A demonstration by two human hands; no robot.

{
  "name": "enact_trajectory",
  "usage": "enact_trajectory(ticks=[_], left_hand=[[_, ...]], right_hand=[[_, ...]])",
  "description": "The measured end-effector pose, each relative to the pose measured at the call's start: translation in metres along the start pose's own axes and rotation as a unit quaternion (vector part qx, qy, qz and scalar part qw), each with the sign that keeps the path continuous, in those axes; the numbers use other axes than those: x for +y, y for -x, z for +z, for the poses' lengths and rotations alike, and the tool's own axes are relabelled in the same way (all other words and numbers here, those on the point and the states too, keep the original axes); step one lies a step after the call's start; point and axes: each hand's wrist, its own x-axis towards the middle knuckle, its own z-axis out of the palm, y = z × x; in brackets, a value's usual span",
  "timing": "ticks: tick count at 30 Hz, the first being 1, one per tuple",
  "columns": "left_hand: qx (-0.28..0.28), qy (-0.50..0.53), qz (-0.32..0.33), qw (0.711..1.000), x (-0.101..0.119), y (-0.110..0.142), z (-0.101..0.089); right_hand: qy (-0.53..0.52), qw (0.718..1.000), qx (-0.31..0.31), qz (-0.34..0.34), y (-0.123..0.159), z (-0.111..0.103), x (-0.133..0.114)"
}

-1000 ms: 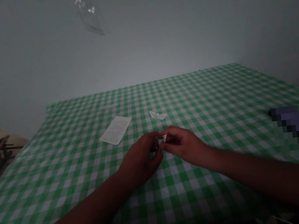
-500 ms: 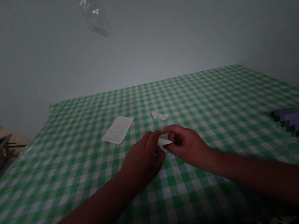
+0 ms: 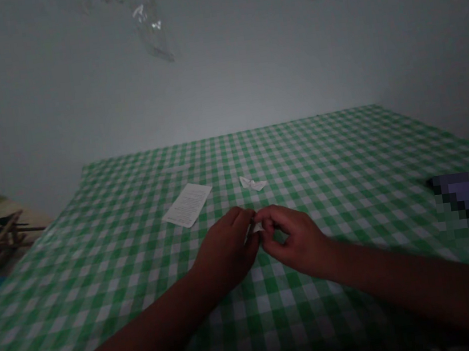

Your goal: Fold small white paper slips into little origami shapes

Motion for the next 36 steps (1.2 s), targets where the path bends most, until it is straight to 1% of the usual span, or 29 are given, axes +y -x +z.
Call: enact_trajectory(ticks=[2, 8, 11, 15, 20, 24, 29, 32, 36], left_hand=[[-0.006, -0.011, 0.000, 1.000, -0.001, 0.000, -0.001], [0.007, -0.036, 0.024, 0.999, 0.001, 0.001, -0.001], [0.003, -0.038, 0.028, 0.999, 0.002, 0.001, -0.002], [-0.004, -0.010, 0.019, 1.000, 0.000, -0.001, -0.002], [-0.005, -0.002, 0.002, 1.000, -0.003, -0.002, 0.000], [-0.009, 0.001, -0.015, 1.000, -0.003, -0.002, 0.003], [-0.029, 0.050, -0.045, 0.997, -0.001, -0.004, 0.001], [-0.039, 0.070, -0.054, 0.995, 0.000, -0.006, -0.002], [-0.051, 0.084, -0.042, 0.994, -0.003, -0.007, -0.004]], right_hand=[[0.007, 1.000, 0.000, 0.005, 0.001, 0.001, 0.000], [0.023, 0.997, -0.011, 0.068, 0.001, 0.002, -0.002], [0.028, 0.998, -0.016, 0.060, 0.001, 0.001, -0.002], [0.033, 0.999, -0.018, 0.038, 0.000, 0.000, -0.001], [0.028, 0.999, -0.022, 0.039, 0.000, 0.000, 0.000], [0.007, 0.997, -0.013, 0.074, -0.002, 0.000, 0.002], [-0.058, 0.990, -0.004, 0.131, -0.006, 0.000, 0.006], [-0.091, 0.986, -0.009, 0.139, -0.007, 0.000, 0.009], [-0.106, 0.983, -0.010, 0.147, -0.005, 0.001, 0.013]])
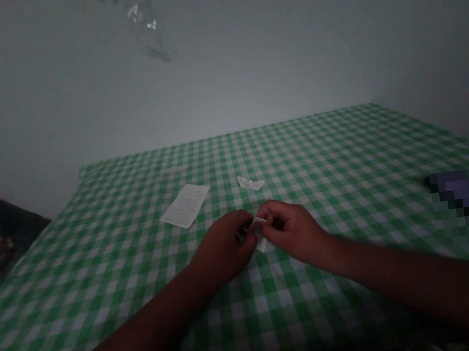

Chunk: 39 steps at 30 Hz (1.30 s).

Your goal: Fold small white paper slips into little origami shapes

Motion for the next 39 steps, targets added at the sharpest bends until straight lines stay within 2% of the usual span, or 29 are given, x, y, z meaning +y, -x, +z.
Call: enact_trajectory(ticks=[5, 9, 12, 17, 21, 27, 33, 36, 39], left_hand=[[-0.015, 0.034, 0.065, 0.997, -0.005, 0.002, -0.004], [-0.053, 0.045, 0.118, 0.991, -0.007, 0.005, -0.005], [-0.063, 0.044, 0.099, 0.992, -0.010, 0.005, -0.001], [-0.029, 0.049, 0.060, 0.997, -0.016, 0.003, 0.005], [-0.014, 0.039, 0.042, 0.998, -0.018, 0.002, 0.003], [-0.001, 0.032, 0.019, 0.999, -0.022, 0.003, -0.002], [0.007, 0.032, 0.010, 0.999, -0.024, 0.004, -0.007], [0.003, 0.050, 0.001, 0.999, -0.025, 0.003, -0.008], [-0.004, 0.091, -0.023, 0.996, -0.024, 0.002, -0.009]], right_hand=[[0.011, 1.000, 0.011, 0.003, 0.000, -0.003, -0.001], [-0.012, 1.000, 0.010, 0.003, 0.000, -0.004, -0.003], [-0.011, 1.000, 0.018, 0.008, 0.000, -0.005, -0.002], [0.016, 1.000, 0.018, 0.015, -0.001, -0.005, -0.001], [-0.002, 0.999, 0.013, 0.030, -0.002, -0.004, 0.002], [-0.093, 0.993, -0.020, 0.073, -0.003, -0.005, 0.007], [-0.102, 0.990, -0.042, 0.083, -0.003, -0.009, 0.002], [-0.110, 0.988, -0.054, 0.090, -0.004, -0.009, 0.002], [-0.124, 0.987, -0.037, 0.091, -0.004, -0.011, 0.001]])
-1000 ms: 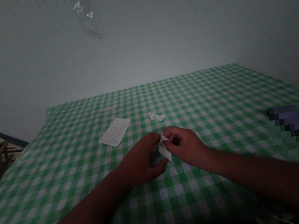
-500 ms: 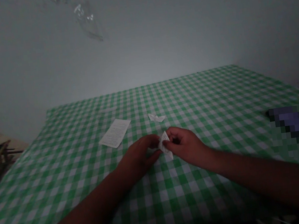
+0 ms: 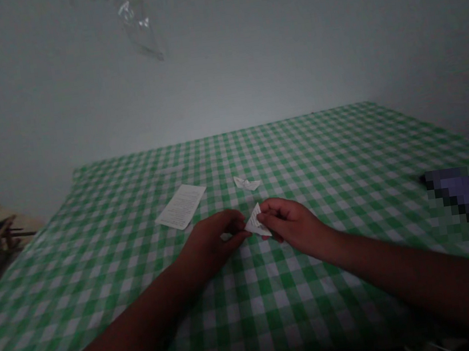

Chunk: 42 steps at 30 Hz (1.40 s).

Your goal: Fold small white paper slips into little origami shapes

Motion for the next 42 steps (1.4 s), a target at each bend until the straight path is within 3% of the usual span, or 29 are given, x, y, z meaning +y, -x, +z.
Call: enact_trajectory(ticks=[5, 8, 11, 20, 29, 35, 42], left_hand=[[-0.002, 0.053, -0.036, 0.998, 0.004, -0.002, -0.001], [-0.009, 0.072, -0.041, 0.997, 0.005, -0.001, -0.002], [-0.013, 0.087, -0.048, 0.995, 0.004, -0.001, -0.001], [-0.037, 0.145, -0.082, 0.985, 0.003, -0.002, -0.001], [-0.064, 0.222, -0.084, 0.969, 0.004, 0.001, -0.001], [-0.070, 0.243, -0.061, 0.966, 0.006, 0.002, 0.003], [-0.022, 0.240, -0.083, 0.967, 0.003, 0.003, 0.012]], right_hand=[[-0.032, 0.997, -0.005, -0.070, 0.007, -0.006, -0.007], [0.024, 0.994, -0.021, -0.103, 0.010, -0.007, -0.008], [0.057, 0.993, -0.005, -0.100, 0.009, -0.006, -0.006], [-0.059, 0.996, 0.030, -0.062, -0.001, -0.007, -0.001], [-0.095, 0.994, 0.048, -0.029, -0.002, -0.007, -0.002], [-0.094, 0.993, 0.056, -0.043, -0.002, -0.005, -0.001], [-0.005, 0.993, 0.049, -0.111, 0.006, -0.001, -0.007]])
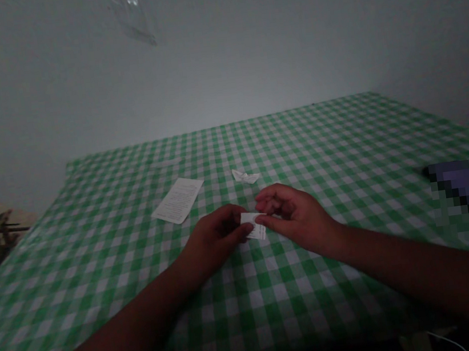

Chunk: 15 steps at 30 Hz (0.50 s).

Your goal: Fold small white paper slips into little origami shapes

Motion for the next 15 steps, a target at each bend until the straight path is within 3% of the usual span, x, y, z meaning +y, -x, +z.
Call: enact_trajectory(ticks=[6, 15], left_hand=[[0.042, -0.021, 0.017, 0.999, 0.0031, 0.0008, -0.0017], [0.041, -0.047, 0.034, 0.997, 0.0041, 0.0034, -0.0015]], right_hand=[[0.011, 1.000, 0.013, 0.002, 0.0001, 0.0002, 0.0013], [-0.062, 0.996, 0.015, 0.055, -0.0004, 0.0003, -0.0027]])
